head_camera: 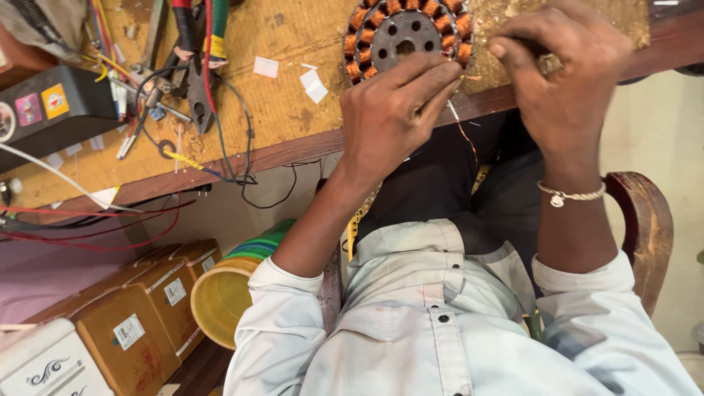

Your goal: The person is working on a circular stator with copper windings, stripping and twisting wires, applying white tape, and using a soldering iron to make connections. The task involves precise hand manipulation of wires and tools on a cluttered workbench.

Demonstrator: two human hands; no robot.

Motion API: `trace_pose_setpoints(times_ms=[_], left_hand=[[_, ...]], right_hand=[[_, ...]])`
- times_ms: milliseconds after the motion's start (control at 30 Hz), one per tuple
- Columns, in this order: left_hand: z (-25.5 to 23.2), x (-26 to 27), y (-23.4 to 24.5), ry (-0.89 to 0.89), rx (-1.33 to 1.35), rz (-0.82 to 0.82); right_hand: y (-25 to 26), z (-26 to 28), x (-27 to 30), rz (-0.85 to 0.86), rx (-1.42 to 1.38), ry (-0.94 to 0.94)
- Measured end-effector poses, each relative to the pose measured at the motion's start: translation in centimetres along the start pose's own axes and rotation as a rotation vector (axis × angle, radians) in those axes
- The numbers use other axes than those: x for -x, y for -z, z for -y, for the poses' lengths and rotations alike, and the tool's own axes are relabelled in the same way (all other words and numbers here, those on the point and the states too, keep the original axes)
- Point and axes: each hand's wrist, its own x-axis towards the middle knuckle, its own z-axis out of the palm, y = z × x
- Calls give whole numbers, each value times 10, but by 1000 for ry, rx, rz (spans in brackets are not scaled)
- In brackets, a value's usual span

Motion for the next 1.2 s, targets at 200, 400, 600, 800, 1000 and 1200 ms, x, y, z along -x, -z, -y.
trace_pose_setpoints(times_ms=[200,400,600,800,1000,1200], left_hand=[[-8,-3,5,105,60,-36],[-7,1,2,112,73,-43],[-5,7,-3,1,-12,-83],[-5,5,2,53,117,-94],[-3,6,2,-5,63,-84],[-6,4,3,4,83,-116]], right_hand=[[-17,7,5,51,-15,-156],[-2,52,13,137,-22,-195],[1,49,-12,89,10,-76],[-9,48,-2,133,-33,-296],[1,56,7,109,14,-154],[-9,32,-6,52,66,-91]])
